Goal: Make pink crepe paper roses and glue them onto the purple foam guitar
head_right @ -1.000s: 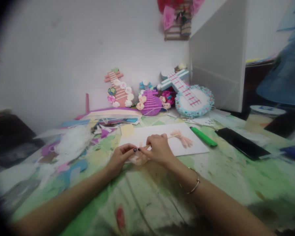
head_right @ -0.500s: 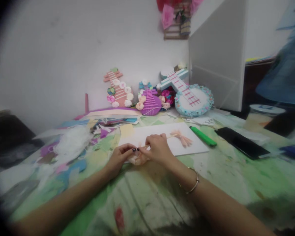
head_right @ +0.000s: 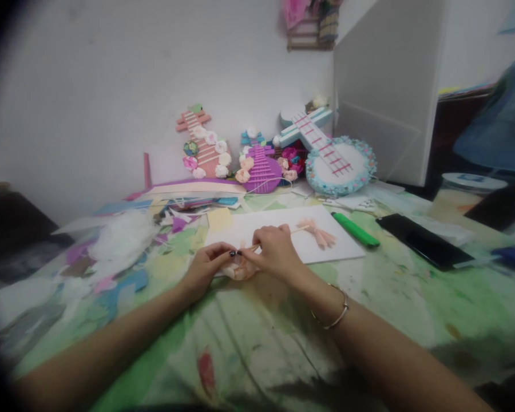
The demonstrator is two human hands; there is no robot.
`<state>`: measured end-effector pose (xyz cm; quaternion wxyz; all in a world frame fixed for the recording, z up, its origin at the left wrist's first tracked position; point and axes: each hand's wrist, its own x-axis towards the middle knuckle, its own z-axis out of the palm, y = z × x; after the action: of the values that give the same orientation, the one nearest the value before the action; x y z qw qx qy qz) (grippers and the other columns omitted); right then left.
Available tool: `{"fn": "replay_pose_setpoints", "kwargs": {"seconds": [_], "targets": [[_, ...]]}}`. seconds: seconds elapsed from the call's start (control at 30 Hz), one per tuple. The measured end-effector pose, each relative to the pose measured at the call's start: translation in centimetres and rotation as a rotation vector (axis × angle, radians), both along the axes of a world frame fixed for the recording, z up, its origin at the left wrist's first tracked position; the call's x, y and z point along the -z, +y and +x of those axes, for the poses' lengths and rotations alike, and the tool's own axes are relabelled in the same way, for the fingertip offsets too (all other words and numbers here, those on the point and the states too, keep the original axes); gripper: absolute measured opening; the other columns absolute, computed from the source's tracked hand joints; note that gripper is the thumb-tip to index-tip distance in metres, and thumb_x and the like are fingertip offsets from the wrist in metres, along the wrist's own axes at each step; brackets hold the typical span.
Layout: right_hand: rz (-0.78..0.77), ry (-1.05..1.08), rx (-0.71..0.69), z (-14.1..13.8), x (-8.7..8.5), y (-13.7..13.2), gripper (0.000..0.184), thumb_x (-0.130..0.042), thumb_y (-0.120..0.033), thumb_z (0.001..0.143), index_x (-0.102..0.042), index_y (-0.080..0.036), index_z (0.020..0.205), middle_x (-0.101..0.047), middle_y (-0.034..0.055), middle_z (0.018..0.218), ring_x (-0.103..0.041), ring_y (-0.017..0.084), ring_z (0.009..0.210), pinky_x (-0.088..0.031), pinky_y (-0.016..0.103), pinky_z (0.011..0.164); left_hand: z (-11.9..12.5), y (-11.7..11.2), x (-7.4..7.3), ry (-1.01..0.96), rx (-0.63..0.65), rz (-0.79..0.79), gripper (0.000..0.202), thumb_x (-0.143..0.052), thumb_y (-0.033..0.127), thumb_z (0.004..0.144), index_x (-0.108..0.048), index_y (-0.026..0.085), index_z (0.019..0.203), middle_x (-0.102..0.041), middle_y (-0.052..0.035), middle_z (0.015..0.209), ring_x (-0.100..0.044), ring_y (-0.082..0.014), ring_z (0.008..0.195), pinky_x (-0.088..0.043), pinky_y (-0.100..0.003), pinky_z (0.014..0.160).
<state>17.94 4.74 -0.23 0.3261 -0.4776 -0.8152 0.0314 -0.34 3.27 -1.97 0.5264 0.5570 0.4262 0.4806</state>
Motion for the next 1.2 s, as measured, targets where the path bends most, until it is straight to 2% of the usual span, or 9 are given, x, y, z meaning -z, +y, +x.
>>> {"fn": "replay_pose_setpoints", "kwargs": {"seconds": [0.3,0.63,0.77,0.97,1.1,1.2], "targets": [[0.024,-0.01,0.013,0.03,-0.05,0.06,0.032,-0.06,-0.046,0.078,-0.057,-0.016,0.068,-0.061,0.0015,0.071,-0.053,0.015,0.071,-0.021,0.03,0.071,-0.03,0.24,0.08,-0.025,0.057,-0.016,0.024,-0.073,0.032,0.065,-0.067,0.012,0.079,-0.067,-0.0023,0.073,-0.058,-0.0123,0.066,-0.043,-0.022,0.062],[0.054,-0.018,0.016,-0.18,0.27,-0.05,0.029,-0.062,-0.044,0.077,-0.056,-0.017,0.07,-0.061,0.0013,0.074,-0.053,0.016,0.076,-0.022,0.031,0.073,0.0,0.27,0.03,-0.016,0.056,-0.028,0.023,-0.073,0.029,0.063,-0.066,0.012,0.077,-0.065,-0.0023,0.072,-0.057,-0.012,0.067,-0.042,-0.022,0.064],[0.055,-0.031,-0.009,-0.05,0.23,-0.02,0.026,-0.061,-0.042,0.078,-0.056,-0.017,0.073,-0.06,0.0011,0.075,-0.054,0.017,0.078,-0.022,0.031,0.074,0.11,0.14,0.2,0.02,0.007,0.025,0.022,-0.073,0.03,0.064,-0.065,0.012,0.075,-0.063,-0.0013,0.07,-0.055,-0.0113,0.064,-0.042,-0.022,0.061],[0.07,-0.069,-0.106,0.48,-0.24,-0.16,0.024,-0.062,-0.03,0.078,-0.056,-0.019,0.099,-0.062,0.0027,0.091,-0.056,0.018,0.089,-0.024,0.031,0.078,0.16,0.02,0.54,0.111,-0.046,0.158,0.017,-0.068,0.029,0.069,-0.065,0.014,0.076,-0.063,-0.002,0.072,-0.056,-0.0126,0.067,-0.043,-0.022,0.063],[0.098,-0.122,-0.23,0.46,-0.6,-0.43,0.017,-0.054,-0.02,0.085,-0.058,-0.02,0.101,-0.061,0.0053,0.1,-0.055,0.017,0.092,-0.028,0.03,0.078,0.05,0.01,0.41,0.124,-0.057,0.192,0.016,-0.066,0.029,0.071,-0.065,0.014,0.078,-0.064,-0.0024,0.074,-0.057,-0.0135,0.069,-0.044,-0.023,0.065],[0.085,-0.145,-0.288,0.4,-0.57,-0.46,0.016,-0.05,-0.017,0.087,-0.06,-0.02,0.1,-0.061,0.0059,0.099,-0.056,0.016,0.091,-0.031,0.028,0.075,0.01,-0.05,0.24,0.131,-0.057,0.196,0.015,-0.063,0.028,0.073,-0.066,0.014,0.077,-0.065,-0.0021,0.074,-0.057,-0.0132,0.069,-0.043,-0.023,0.066]]}}
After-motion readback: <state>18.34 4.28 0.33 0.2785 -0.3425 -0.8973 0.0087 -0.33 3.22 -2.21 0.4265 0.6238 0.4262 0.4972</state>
